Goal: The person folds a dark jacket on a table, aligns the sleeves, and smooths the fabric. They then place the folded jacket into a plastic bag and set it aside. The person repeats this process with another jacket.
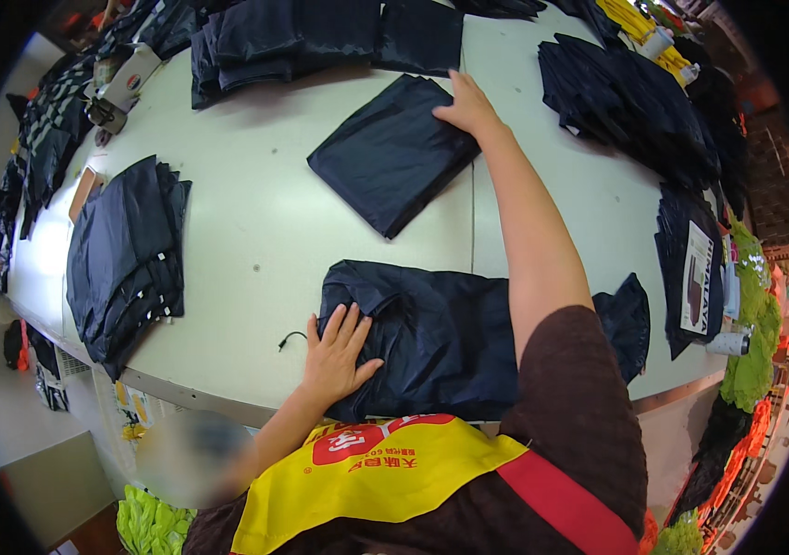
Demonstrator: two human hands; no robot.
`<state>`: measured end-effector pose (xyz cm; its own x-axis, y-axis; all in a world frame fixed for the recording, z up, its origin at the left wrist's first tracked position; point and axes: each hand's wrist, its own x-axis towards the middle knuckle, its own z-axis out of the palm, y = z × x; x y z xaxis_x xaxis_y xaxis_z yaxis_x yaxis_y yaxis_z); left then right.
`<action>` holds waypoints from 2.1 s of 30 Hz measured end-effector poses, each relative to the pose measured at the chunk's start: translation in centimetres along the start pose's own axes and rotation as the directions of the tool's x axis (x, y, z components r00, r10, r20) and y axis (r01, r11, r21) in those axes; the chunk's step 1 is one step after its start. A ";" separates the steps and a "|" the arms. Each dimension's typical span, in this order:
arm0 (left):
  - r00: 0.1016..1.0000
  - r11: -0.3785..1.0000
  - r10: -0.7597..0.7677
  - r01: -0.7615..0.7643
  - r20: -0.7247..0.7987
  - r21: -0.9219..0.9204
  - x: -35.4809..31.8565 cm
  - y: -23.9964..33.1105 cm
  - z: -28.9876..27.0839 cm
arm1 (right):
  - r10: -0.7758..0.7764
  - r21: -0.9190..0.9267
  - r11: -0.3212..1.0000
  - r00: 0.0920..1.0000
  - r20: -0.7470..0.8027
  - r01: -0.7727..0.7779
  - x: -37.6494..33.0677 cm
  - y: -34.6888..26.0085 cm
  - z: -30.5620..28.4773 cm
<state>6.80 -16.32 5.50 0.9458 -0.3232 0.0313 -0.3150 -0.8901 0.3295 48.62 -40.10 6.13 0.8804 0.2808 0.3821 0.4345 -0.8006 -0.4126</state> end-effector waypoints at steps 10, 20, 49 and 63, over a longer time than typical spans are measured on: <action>0.987 0.996 -0.087 0.091 -0.133 0.022 1.3 -0.7 0.5 | 0.556 0.286 0.493 0.551 0.622 -0.821 -7.8 -1.4 -0.7; 0.981 0.991 -0.041 0.064 -0.189 0.119 1.4 0.6 1.2 | 0.503 0.731 0.351 0.776 0.379 -0.585 -14.2 -7.0 -9.0; 0.897 0.866 0.216 -0.359 -0.387 -0.349 -1.7 6.2 -6.9 | 0.425 0.671 0.242 0.698 0.576 -0.701 -35.9 -9.5 -9.9; 0.919 0.909 0.395 -0.390 -0.003 0.151 4.5 6.1 1.2 | 0.970 0.943 -0.201 -0.192 0.152 -0.264 -49.3 10.8 -22.7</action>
<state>9.01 -23.60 6.57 0.7451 -0.6471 0.1615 -0.6665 -0.7312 0.1452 5.61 -74.63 1.56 0.2812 -0.7495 -0.5993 -0.1405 0.5857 -0.7983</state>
